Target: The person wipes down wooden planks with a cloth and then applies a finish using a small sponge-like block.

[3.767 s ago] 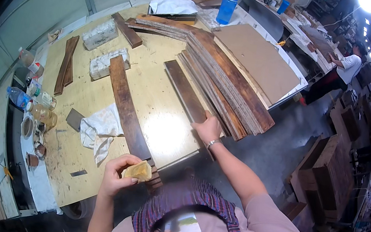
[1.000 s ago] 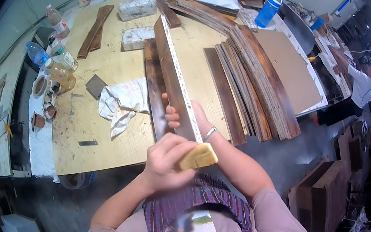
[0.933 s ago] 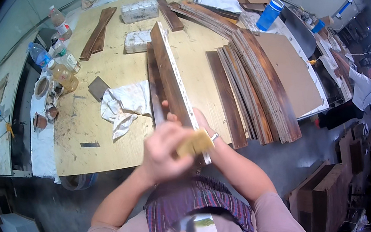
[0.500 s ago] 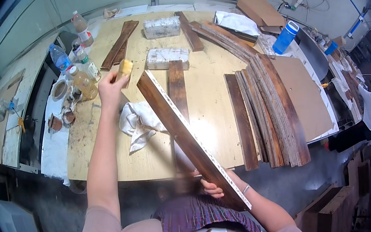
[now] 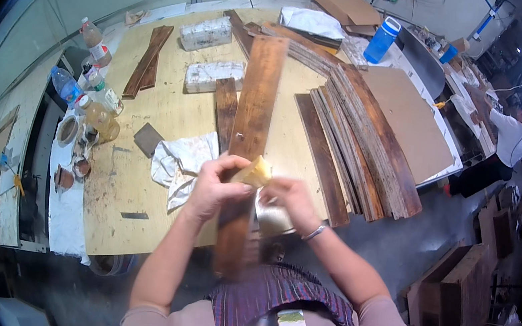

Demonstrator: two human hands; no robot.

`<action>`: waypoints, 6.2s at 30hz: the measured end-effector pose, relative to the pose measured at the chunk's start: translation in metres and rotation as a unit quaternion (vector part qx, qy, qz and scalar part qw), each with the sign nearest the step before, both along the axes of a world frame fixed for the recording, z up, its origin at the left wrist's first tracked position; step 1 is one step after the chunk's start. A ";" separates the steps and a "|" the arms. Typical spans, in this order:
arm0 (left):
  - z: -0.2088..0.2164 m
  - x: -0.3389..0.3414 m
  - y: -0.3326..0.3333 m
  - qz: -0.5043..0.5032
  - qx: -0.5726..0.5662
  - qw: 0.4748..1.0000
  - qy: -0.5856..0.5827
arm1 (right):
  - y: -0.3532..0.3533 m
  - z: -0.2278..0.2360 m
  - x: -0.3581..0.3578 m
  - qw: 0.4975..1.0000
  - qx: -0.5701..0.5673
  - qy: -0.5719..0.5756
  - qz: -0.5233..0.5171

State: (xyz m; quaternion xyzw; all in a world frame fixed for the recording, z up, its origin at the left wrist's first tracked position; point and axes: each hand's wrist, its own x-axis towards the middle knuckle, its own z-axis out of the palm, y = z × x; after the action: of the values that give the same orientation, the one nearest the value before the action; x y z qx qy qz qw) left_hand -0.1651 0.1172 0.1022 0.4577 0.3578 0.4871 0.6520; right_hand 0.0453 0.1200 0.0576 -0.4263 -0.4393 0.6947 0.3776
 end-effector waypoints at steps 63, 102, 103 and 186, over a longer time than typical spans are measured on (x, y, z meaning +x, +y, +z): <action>-0.008 0.024 -0.044 0.294 0.380 0.745 0.464 | -0.035 0.004 -0.012 0.942 -0.218 0.240 0.086; -0.054 -0.001 -0.090 0.290 -0.129 0.948 -0.030 | -0.011 0.019 -0.005 0.968 -0.033 0.230 0.093; -0.059 -0.010 -0.099 0.301 -0.141 0.942 -0.045 | -0.004 0.010 -0.021 0.975 -0.009 0.204 0.087; -0.102 -0.552 -0.141 0.591 -0.070 0.796 0.108 | 0.008 -0.051 -0.625 0.923 -0.239 0.093 0.288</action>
State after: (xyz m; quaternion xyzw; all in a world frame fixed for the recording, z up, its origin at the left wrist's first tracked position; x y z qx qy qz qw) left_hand -0.7169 -0.0242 0.0001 0.1601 0.6595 0.6992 0.2247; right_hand -0.5800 0.1277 0.0061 -0.2928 -0.3275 0.8940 0.0876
